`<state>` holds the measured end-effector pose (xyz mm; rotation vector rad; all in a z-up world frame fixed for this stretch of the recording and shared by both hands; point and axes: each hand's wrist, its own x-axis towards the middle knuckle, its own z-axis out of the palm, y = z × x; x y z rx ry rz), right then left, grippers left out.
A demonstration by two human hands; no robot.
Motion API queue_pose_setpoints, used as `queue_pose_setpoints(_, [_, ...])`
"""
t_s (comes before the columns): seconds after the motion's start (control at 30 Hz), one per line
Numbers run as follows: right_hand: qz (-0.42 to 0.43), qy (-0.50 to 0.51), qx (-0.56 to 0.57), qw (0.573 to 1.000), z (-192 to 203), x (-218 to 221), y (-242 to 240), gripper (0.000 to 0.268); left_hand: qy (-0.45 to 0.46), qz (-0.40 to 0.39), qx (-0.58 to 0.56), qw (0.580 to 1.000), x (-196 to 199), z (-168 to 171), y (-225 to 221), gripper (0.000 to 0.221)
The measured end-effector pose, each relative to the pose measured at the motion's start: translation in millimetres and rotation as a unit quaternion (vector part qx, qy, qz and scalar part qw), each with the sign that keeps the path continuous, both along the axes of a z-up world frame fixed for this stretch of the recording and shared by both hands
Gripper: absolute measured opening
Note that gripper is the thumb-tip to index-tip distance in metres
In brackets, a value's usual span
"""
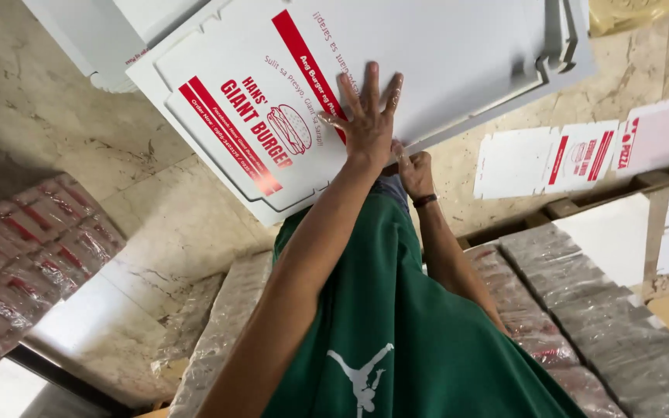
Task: The person is removing plastic frames from stacks of flat-packed cardboard burger boxes and organizing the boxes on the floor.
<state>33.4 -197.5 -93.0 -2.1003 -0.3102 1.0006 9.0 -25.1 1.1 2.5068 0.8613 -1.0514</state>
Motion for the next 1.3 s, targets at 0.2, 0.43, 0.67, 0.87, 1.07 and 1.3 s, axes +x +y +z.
queue_pose_setpoints(0.2, [-0.143,0.212,-0.024,0.966,78.0,1.5,45.9,0.048,0.000,0.000,0.026,1.000,-1.4,-5.2,-1.3,0.124])
queue_pose_setpoints(0.43, [-0.029,0.111,-0.003,0.993,90.9,0.5,45.0,0.071,-0.038,0.005,0.089,0.995,-7.4,-16.3,-1.7,0.111])
queue_pose_setpoints(0.67, [-0.105,0.092,0.055,0.989,157.8,-15.2,72.3,0.059,-0.131,0.033,-0.049,0.990,-12.5,-32.1,23.1,0.103])
queue_pose_setpoints(0.87, [-0.138,0.171,0.122,0.968,106.0,-10.3,48.7,0.062,-0.304,0.145,-0.090,0.937,-85.9,8.5,65.4,0.062])
queue_pose_setpoints(1.07, [-0.200,0.307,0.087,0.926,20.2,2.7,9.5,0.055,-0.347,0.410,0.150,0.830,-238.3,10.5,66.9,0.081])
queue_pose_setpoints(1.3, [0.010,0.356,-0.143,0.923,147.1,47.4,11.8,0.076,-0.221,0.687,-0.116,0.683,-261.7,24.9,51.9,0.102])
